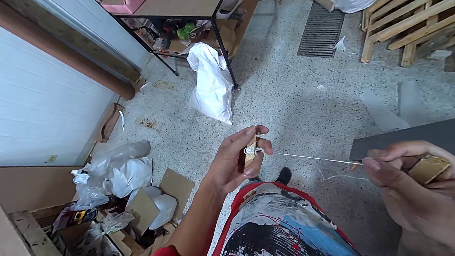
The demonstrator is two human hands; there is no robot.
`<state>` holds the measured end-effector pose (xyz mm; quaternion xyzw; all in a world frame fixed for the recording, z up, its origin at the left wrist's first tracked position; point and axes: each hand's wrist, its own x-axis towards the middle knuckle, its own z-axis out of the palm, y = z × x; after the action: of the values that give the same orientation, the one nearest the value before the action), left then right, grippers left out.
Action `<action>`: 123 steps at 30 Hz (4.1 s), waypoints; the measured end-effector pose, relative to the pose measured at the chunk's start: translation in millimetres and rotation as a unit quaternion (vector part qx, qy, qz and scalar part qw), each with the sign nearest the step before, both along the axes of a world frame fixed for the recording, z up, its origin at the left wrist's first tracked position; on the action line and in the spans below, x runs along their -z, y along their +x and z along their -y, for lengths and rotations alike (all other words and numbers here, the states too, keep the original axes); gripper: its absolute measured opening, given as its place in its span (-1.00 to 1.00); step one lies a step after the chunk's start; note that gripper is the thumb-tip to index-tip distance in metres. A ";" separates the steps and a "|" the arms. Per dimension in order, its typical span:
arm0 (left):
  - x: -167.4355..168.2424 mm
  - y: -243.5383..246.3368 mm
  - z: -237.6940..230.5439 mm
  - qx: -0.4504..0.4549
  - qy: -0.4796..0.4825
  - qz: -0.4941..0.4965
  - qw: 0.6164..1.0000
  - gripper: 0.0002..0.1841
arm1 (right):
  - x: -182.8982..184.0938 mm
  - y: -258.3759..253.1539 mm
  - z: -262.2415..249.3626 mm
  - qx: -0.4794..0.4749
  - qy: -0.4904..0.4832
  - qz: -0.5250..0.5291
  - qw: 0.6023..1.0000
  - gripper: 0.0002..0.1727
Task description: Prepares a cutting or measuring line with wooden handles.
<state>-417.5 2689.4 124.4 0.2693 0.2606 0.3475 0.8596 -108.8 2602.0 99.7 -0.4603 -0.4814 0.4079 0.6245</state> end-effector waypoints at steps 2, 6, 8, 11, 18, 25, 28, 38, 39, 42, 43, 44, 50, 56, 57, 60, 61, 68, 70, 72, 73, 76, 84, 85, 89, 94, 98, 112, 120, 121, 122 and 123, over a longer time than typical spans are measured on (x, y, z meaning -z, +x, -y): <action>-1.0 2.4 0.7 0.010 0.002 -0.014 1.000 -0.52 | -0.3 2.8 2.3 0.002 0.003 -0.007 1.000 -0.77; -3.4 8.3 2.4 0.032 0.010 -0.021 0.999 -0.46 | -2.1 10.9 5.8 -0.005 0.009 -0.026 1.000 -0.75; -4.1 10.4 2.8 0.035 0.020 -0.021 0.999 -0.46 | -4.8 12.5 7.3 -0.005 0.014 -0.036 0.999 -0.76; -5.5 11.7 3.1 0.029 0.037 -0.031 0.998 -0.46 | -7.6 13.9 8.9 -0.002 0.023 -0.025 0.999 -0.77; -15.6 8.1 5.9 -0.014 0.133 -0.083 0.988 -0.46 | -6.5 10.0 4.3 0.036 -0.035 0.302 0.952 -0.62; -24.8 25.2 15.4 -0.038 0.194 -0.137 0.971 -0.53 | -35.8 -64.9 -7.3 0.051 0.072 0.292 0.952 -0.81; -25.5 31.4 20.4 -0.041 0.223 -0.171 0.959 -0.52 | -38.8 -93.9 -18.0 0.019 0.080 0.281 0.956 -0.77; -21.9 24.5 26.8 -0.064 0.267 -0.207 0.939 -0.55 | -34.7 -92.9 -30.2 -0.016 0.082 0.313 0.946 -0.89; -20.9 23.5 27.0 -0.066 0.258 -0.202 0.942 -0.55 | -33.9 -91.8 -30.8 -0.005 0.081 0.319 0.944 -0.88; -16.3 22.2 27.3 -0.067 0.234 -0.167 0.955 -0.56 | -33.4 -89.3 -31.6 0.008 0.071 0.319 0.945 -0.88; -14.4 22.7 27.4 -0.072 0.240 -0.167 0.954 -0.57 | -34.6 -89.0 -30.9 -0.001 0.061 0.300 0.952 -0.89; -12.2 23.2 27.2 -0.082 0.250 -0.178 0.948 -0.58 | -36.9 -88.8 -29.5 -0.019 0.045 0.268 0.962 -0.91; -2.7 25.8 25.9 -0.156 0.245 -0.221 0.931 -0.75 | -46.1 -85.0 -20.0 -0.130 -0.078 0.050 0.987 -0.90; -6.9 12.2 20.4 -0.013 0.102 -0.065 0.993 -0.56 | -42.0 -74.7 -17.0 -0.121 -0.078 0.027 0.989 -0.83; -6.3 10.6 20.4 0.003 0.098 -0.056 0.994 -0.54 | -42.2 -72.9 -16.7 -0.109 -0.075 0.034 0.991 -0.83; -4.2 13.1 24.8 0.011 0.068 -0.051 0.996 -0.60 | -43.8 -70.3 -15.5 -0.127 -0.051 0.013 0.991 -0.82; -3.2 15.2 26.6 0.005 0.053 -0.052 0.997 -0.63 | -43.6 -71.7 -14.5 -0.146 -0.045 -0.017 0.988 -0.82; 1.3 30.7 35.1 -0.047 0.200 -0.229 0.951 -0.69 | -39.3 -85.5 -3.9 -0.122 -0.094 0.030 0.988 -0.83; 3.5 36.6 38.6 -0.076 0.261 -0.300 0.914 -0.71 | -34.4 -89.5 0.6 -0.108 -0.111 0.070 0.985 -0.87; 6.7 41.4 42.0 -0.094 0.270 -0.334 0.898 -0.72 | -29.7 -95.5 6.2 -0.102 -0.116 0.099 0.983 -0.89; 8.8 41.7 42.7 -0.092 0.261 -0.328 0.903 -0.72 | -28.3 -97.7 8.3 -0.100 -0.103 0.102 0.984 -0.89; 10.5 29.5 38.6 -0.045 0.183 -0.194 0.963 -0.69 | -30.2 -91.0 4.6 -0.063 -0.018 0.061 0.996 -0.80; -0.7 11.6 31.6 0.039 0.075 0.026 0.996 -0.46 | -4.9 -73.2 -14.2 -0.258 -0.110 0.048 0.959 -0.65; -1.0 11.1 31.4 0.022 0.090 0.009 0.996 -0.52 | -1.5 -75.8 -11.2 -0.288 -0.120 0.015 0.950 -0.71; -3.7 8.2 30.7 -0.016 0.087 -0.080 0.993 -0.59 | 3.2 -69.0 -2.3 -0.210 -0.082 0.004 0.974 -0.73; 4.2 19.6 38.1 -0.014 0.059 -0.125 0.990 -0.73 | -2.7 -51.4 0.3 -0.208 0.014 -0.009 0.978 -0.66; 16.5 36.5 38.6 -0.045 0.069 -0.189 0.979 -0.77 | -10.0 -49.2 4.2 -0.246 0.051 -0.158 0.955 -0.62; 19.8 52.3 40.7 0.087 0.193 -0.153 0.965 -0.71 | -23.0 -32.9 13.0 -0.148 -0.039 -0.229 0.961 -0.71; 0.3 51.6 43.5 0.088 0.164 -0.167 0.968 -0.71 | -42.2 -26.8 15.8 -0.132 -0.050 -0.224 0.964 -0.70; -0.1 50.4 42.8 0.086 0.156 -0.152 0.972 -0.71 | -43.5 -26.4 16.3 -0.132 -0.047 -0.218 0.966 -0.70; 0.1 48.7 41.3 0.089 0.146 -0.133 0.976 -0.72 | -44.2 -26.8 16.5 -0.131 -0.044 -0.212 0.967 -0.70; 1.2 46.4 38.9 0.096 0.137 -0.117 0.979 -0.72 | -44.2 -26.9 16.3 -0.134 -0.040 -0.202 0.969 -0.69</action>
<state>-371.1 2650.5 123.2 0.4473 0.2821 0.2622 0.8072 -135.7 2585.7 143.8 -0.3247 -0.3856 0.5911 0.6296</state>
